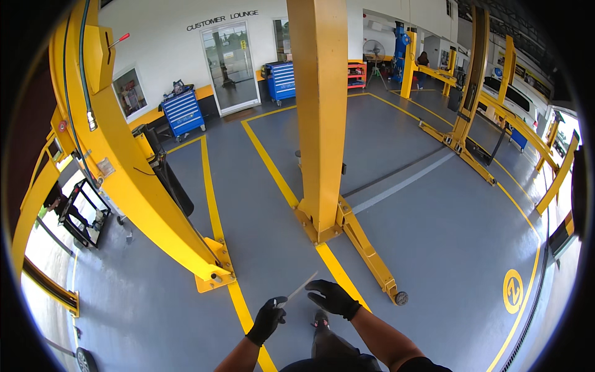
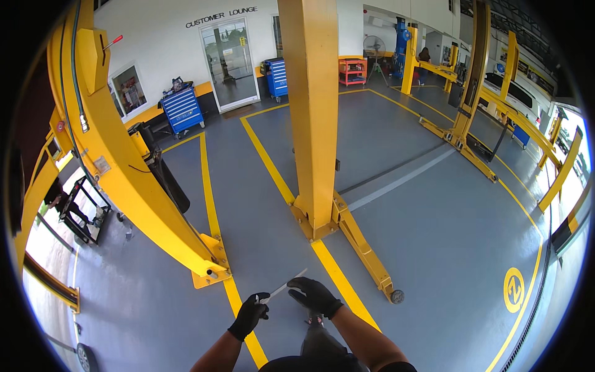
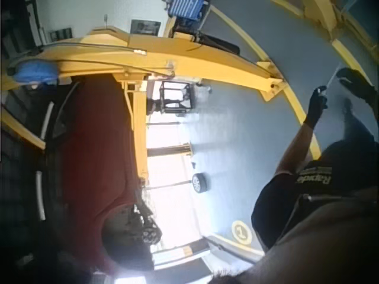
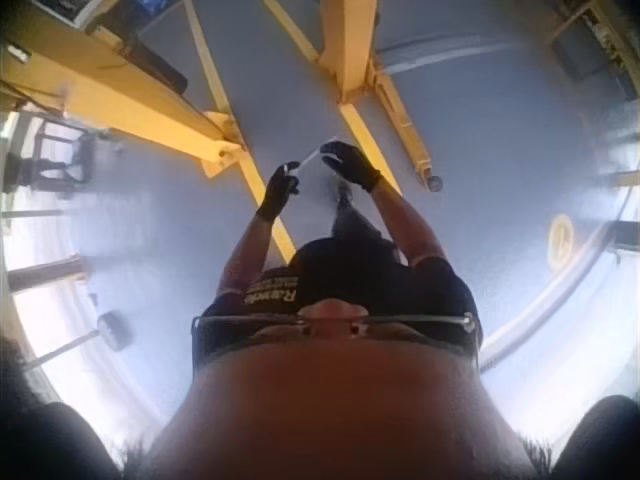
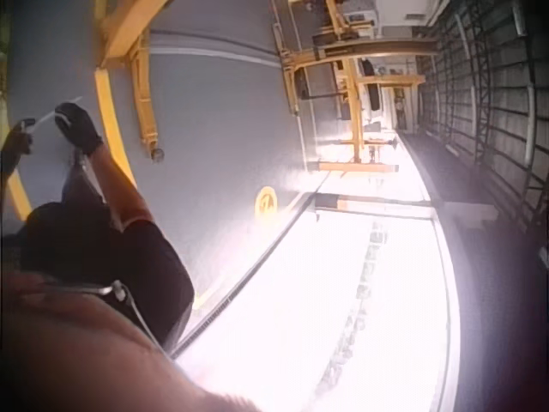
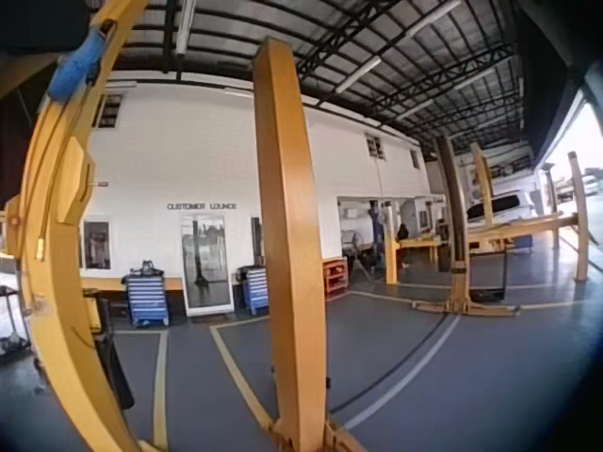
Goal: The person measures the thickness of a brake component using a caliper, refers to a document on a clipboard, and writes notes on the form while in a garage setting.
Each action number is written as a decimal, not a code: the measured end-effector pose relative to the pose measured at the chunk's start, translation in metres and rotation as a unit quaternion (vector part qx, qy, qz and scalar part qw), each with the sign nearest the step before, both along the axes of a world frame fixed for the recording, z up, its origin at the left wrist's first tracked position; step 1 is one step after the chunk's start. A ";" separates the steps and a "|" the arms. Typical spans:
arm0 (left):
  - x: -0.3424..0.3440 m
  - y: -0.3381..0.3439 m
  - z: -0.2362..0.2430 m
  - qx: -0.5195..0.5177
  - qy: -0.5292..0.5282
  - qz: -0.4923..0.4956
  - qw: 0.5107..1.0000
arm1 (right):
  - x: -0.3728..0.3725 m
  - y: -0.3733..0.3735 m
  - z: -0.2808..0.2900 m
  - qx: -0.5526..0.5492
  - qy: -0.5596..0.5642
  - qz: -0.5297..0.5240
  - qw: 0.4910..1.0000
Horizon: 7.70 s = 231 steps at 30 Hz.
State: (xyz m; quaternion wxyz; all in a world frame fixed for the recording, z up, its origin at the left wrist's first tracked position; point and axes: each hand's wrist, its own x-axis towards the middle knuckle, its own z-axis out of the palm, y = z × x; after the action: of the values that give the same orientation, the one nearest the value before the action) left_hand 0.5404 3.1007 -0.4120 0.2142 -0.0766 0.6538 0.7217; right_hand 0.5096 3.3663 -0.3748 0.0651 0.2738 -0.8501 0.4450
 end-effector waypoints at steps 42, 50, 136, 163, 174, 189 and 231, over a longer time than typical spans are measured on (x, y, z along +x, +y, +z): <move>-1.107 -0.264 0.178 0.051 0.247 0.026 0.967 | -1.129 -0.373 0.104 -0.017 0.066 0.283 0.957; -1.247 -0.381 0.178 0.264 0.369 0.319 0.832 | -1.333 -0.497 0.147 -0.253 -0.154 0.378 0.877; -2.880 -1.544 0.056 -0.072 0.165 0.445 0.877 | -2.999 -1.625 0.089 -0.097 -0.104 0.371 0.918; -3.172 -1.254 0.108 -0.500 0.203 0.280 0.794 | -3.562 -1.474 -0.018 0.039 -0.300 0.130 0.944; -3.183 -1.192 0.168 -0.384 0.113 0.444 0.801 | -3.549 -1.466 -0.047 -0.265 -0.280 0.157 0.909; -3.143 -1.135 0.196 -0.398 0.188 0.542 0.716 | -3.491 -1.406 0.012 -0.571 -0.560 0.080 0.595; -3.185 -0.957 0.044 0.216 0.407 0.724 0.513 | -3.363 -1.298 0.125 -0.238 -0.314 0.516 0.761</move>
State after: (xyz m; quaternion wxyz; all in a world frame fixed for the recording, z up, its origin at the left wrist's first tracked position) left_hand -2.6445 2.1438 -0.3682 -0.6621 -0.1722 0.2117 0.6980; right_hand -2.8533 2.0679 -0.2496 -0.3816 0.4915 -0.4205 0.6603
